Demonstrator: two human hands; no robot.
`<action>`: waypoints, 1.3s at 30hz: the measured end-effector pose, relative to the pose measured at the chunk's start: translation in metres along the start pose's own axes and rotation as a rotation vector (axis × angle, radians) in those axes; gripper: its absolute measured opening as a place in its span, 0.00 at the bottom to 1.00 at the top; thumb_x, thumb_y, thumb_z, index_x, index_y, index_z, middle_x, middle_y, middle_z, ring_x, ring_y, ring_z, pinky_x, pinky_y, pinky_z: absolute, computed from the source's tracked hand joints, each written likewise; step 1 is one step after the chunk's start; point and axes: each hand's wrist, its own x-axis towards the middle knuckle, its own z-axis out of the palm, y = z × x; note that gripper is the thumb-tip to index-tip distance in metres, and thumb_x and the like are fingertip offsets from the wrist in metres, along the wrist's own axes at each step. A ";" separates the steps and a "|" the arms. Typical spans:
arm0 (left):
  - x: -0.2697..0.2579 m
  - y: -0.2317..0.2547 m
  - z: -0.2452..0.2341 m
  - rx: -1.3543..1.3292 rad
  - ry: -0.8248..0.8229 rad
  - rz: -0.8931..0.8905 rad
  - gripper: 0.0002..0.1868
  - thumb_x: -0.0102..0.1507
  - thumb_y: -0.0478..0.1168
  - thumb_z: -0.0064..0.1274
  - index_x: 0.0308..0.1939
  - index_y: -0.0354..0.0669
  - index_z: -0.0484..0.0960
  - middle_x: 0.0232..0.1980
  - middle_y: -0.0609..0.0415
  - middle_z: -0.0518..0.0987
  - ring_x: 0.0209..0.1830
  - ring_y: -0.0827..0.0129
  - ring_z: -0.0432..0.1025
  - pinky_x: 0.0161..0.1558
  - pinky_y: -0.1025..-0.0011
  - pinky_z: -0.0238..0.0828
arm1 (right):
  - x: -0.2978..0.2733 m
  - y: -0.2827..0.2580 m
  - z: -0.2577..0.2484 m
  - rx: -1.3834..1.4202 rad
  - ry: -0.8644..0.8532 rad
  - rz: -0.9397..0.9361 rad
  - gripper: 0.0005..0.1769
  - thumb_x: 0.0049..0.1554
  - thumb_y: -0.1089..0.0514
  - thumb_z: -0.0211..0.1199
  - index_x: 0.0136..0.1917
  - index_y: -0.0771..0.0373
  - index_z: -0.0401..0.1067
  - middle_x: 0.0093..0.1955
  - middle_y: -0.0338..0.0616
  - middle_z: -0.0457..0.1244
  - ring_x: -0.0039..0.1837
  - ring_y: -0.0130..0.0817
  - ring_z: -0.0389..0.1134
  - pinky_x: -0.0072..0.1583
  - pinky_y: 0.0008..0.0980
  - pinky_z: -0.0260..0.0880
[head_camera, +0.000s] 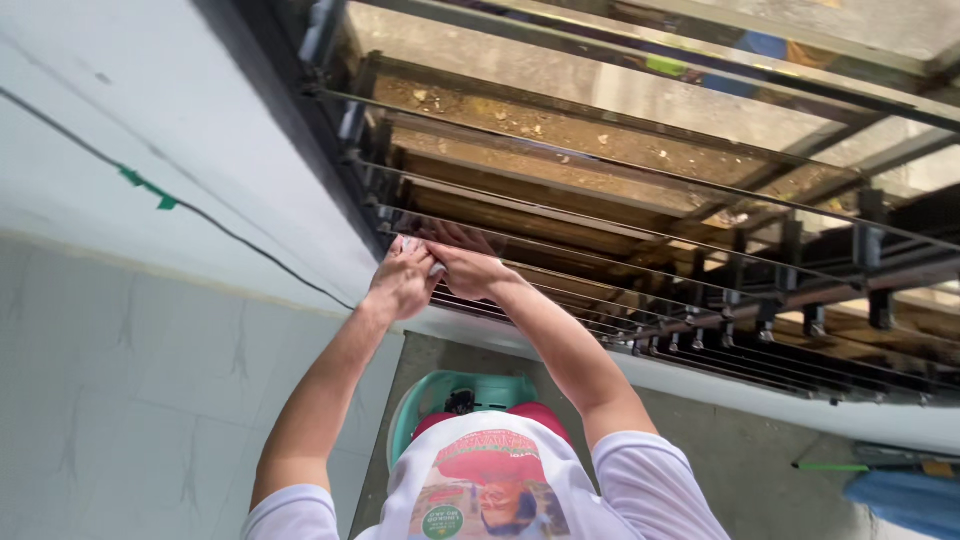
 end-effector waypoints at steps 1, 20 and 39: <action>-0.003 -0.008 0.001 0.017 0.013 -0.011 0.25 0.70 0.50 0.42 0.60 0.33 0.78 0.63 0.40 0.76 0.69 0.48 0.66 0.73 0.49 0.48 | 0.008 -0.005 -0.001 -0.030 0.008 -0.021 0.42 0.56 0.59 0.53 0.82 0.49 0.50 0.86 0.46 0.39 0.86 0.39 0.35 0.80 0.49 0.28; 0.113 0.285 0.039 -0.260 -0.122 0.575 0.25 0.64 0.52 0.52 0.43 0.29 0.83 0.54 0.33 0.78 0.61 0.41 0.69 0.70 0.49 0.54 | -0.302 0.140 -0.022 -0.109 0.252 0.388 0.46 0.45 0.59 0.70 0.76 0.63 0.58 0.73 0.51 0.58 0.75 0.49 0.57 0.74 0.55 0.51; -0.033 -0.010 0.016 -0.052 0.081 -0.019 0.29 0.69 0.49 0.46 0.66 0.29 0.73 0.71 0.33 0.69 0.75 0.38 0.60 0.75 0.45 0.45 | -0.004 -0.025 0.007 0.024 0.150 -0.132 0.46 0.50 0.57 0.66 0.79 0.60 0.54 0.75 0.49 0.57 0.75 0.48 0.60 0.68 0.43 0.65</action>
